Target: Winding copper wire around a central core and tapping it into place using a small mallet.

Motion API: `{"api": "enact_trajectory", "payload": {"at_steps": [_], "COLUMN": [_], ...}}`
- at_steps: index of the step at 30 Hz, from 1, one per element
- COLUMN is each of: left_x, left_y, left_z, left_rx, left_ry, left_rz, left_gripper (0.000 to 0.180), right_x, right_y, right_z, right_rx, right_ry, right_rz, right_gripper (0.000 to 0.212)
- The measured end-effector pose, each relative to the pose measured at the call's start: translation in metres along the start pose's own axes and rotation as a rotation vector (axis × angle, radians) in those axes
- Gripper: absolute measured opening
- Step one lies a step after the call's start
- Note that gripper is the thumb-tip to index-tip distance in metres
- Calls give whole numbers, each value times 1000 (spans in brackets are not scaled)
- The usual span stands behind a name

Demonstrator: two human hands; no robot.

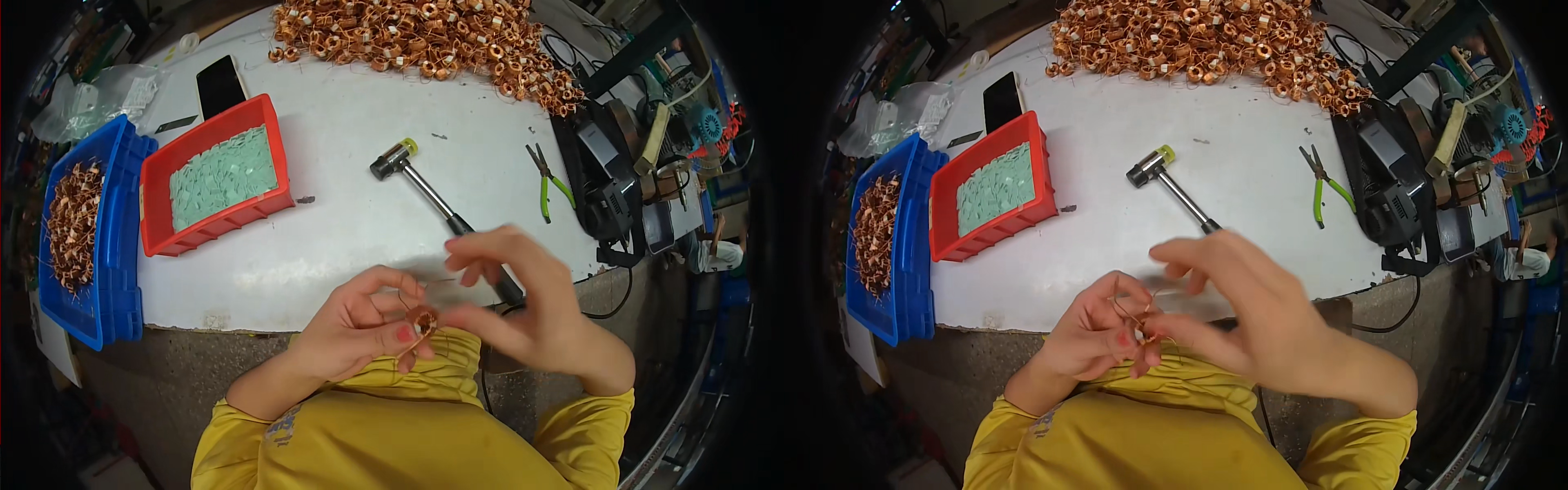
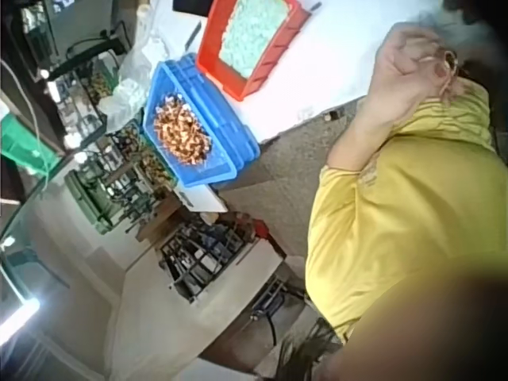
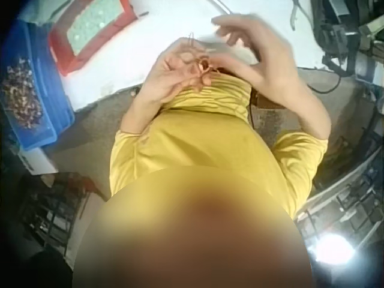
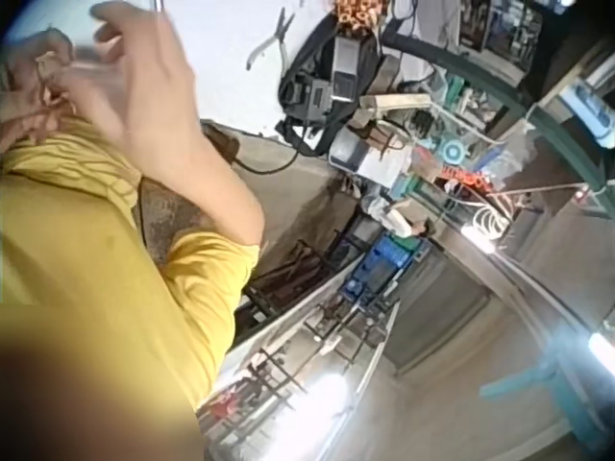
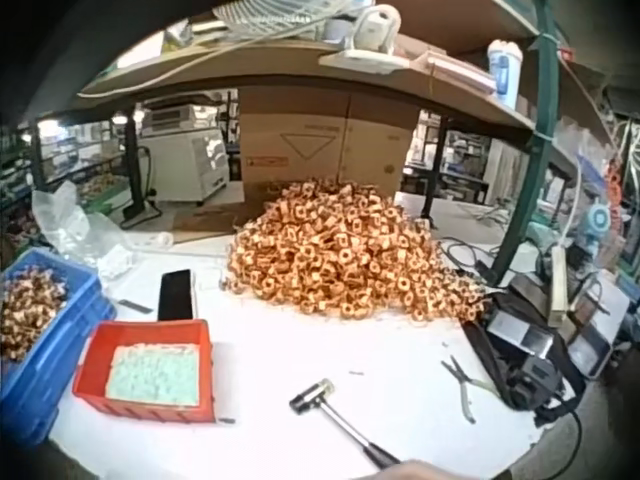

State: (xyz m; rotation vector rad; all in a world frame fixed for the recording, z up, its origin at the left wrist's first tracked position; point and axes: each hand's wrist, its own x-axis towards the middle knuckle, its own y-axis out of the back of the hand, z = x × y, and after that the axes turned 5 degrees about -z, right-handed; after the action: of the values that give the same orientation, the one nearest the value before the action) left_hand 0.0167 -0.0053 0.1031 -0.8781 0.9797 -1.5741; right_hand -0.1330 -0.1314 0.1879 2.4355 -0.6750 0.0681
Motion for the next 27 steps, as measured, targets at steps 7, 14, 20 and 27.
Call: {"api": "enact_trajectory", "payload": {"at_steps": [7,14,20,27], "left_x": [0,-2,0,-2], "left_y": [-11,-13,-14,-12], "left_z": [-6,-12,-13,-18], "left_rx": [112,117,229,-18], "left_ry": [176,125,116,75], "left_rz": [81,66,23,35], "left_gripper": [23,20,19,18], "right_x": [4,-2,-14,-36], "right_y": [0,-3,-11,-11], "right_z": [19,18,24,13], "right_rx": [-393,-283,-209,-286], "right_ry": [394,345,423,851], "right_rz": [-94,-46,4,-108], "right_gripper": [25,18,11,16]}}
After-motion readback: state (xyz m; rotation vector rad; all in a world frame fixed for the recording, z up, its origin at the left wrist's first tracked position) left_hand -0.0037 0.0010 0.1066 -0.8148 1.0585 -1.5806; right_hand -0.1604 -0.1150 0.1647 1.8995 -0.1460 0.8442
